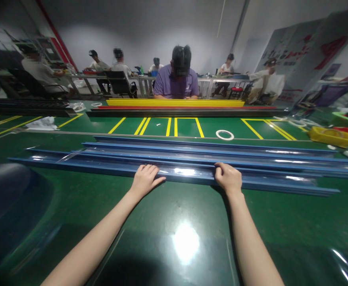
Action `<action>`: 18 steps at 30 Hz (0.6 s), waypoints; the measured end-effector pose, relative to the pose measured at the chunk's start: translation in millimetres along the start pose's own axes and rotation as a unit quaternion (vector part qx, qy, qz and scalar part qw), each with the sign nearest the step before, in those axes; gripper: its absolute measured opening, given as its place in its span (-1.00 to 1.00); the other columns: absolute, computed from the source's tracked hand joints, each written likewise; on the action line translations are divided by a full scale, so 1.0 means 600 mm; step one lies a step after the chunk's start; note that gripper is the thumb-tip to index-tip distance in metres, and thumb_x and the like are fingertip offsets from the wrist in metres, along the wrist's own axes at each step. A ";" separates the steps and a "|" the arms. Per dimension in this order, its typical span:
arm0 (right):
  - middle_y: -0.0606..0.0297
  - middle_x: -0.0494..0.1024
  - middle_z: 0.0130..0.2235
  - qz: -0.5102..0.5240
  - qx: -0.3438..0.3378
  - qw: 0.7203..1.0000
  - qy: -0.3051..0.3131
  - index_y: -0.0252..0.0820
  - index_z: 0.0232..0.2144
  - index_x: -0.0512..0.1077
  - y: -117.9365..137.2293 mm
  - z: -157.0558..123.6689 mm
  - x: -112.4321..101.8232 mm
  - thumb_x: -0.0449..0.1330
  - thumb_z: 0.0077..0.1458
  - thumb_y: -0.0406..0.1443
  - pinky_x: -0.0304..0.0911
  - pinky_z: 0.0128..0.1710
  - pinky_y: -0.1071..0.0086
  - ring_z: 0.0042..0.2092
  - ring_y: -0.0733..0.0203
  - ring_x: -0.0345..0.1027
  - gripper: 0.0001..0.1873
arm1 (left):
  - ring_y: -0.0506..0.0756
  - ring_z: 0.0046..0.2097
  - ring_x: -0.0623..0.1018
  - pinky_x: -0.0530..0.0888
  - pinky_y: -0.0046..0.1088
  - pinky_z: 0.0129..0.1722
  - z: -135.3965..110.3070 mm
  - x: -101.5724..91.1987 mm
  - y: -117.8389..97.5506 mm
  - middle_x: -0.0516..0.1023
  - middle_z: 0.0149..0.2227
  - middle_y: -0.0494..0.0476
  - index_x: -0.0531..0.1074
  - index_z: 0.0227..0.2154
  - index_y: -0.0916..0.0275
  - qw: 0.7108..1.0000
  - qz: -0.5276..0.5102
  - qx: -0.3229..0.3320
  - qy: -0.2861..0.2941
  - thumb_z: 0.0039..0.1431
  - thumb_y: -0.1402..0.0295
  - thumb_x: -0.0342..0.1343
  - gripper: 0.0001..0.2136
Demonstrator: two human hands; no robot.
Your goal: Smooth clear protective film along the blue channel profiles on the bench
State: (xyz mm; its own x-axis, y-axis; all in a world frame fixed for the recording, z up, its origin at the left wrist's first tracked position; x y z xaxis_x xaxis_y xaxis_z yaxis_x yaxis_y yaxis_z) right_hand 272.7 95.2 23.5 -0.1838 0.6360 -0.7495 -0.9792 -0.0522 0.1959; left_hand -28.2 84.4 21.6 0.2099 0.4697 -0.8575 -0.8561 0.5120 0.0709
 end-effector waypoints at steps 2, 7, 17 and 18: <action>0.28 0.56 -0.37 0.001 0.000 1.000 0.001 -0.15 -0.41 0.50 0.001 0.000 0.000 -0.05 -0.11 -0.33 0.21 -0.39 0.43 -0.37 0.21 0.41 -0.67 | 0.11 -0.32 0.38 0.18 -0.36 -0.32 0.000 -0.001 -0.001 0.45 -0.42 0.15 0.37 -0.46 0.25 1.000 0.006 -0.003 0.001 0.16 0.06 -0.17 -0.63; 0.27 0.57 -0.37 -0.002 0.000 1.000 0.010 -0.15 -0.40 0.50 0.002 0.000 0.001 -0.05 -0.11 -0.34 0.21 -0.38 0.44 -0.36 0.21 0.42 -0.67 | 0.10 -0.36 0.38 0.16 -0.37 -0.36 0.000 -0.003 -0.001 0.44 -0.46 0.15 0.36 -0.48 0.25 1.000 0.018 -0.006 -0.003 0.15 0.05 -0.17 -0.61; 0.28 0.55 -0.39 -0.005 0.028 0.999 0.036 -0.13 -0.41 0.48 0.012 0.006 -0.005 -0.04 -0.07 -0.34 0.15 -0.42 0.42 -0.38 0.21 0.38 -0.71 | 0.10 -0.37 0.39 0.16 -0.37 -0.37 0.000 -0.003 -0.003 0.45 -0.46 0.15 0.37 -0.48 0.25 1.000 0.028 -0.005 -0.006 0.16 0.06 -0.17 -0.62; 0.27 0.54 -0.40 -0.017 0.038 0.998 0.046 -0.13 -0.42 0.47 0.019 0.008 -0.005 -0.05 -0.06 -0.35 0.13 -0.44 0.42 -0.38 0.21 0.36 -0.71 | 0.11 -0.36 0.39 0.16 -0.37 -0.37 0.000 -0.003 -0.003 0.45 -0.46 0.15 0.37 -0.48 0.25 1.000 0.026 -0.006 -0.006 0.16 0.06 -0.17 -0.62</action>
State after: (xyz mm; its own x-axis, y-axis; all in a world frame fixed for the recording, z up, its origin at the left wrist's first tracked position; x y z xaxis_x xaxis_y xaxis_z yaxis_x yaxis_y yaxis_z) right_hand 262.3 96.6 31.0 -0.1610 0.5630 -0.8106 -0.9764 0.0292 0.2142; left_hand -26.8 82.6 23.0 0.1702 0.5038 -0.8469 -0.8715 0.4781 0.1093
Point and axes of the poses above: each hand's wrist, its own z-axis towards the middle knuckle, its own x-axis out of the palm, y = z × x, the point moved 3 cm from there along z, towards the middle knuckle
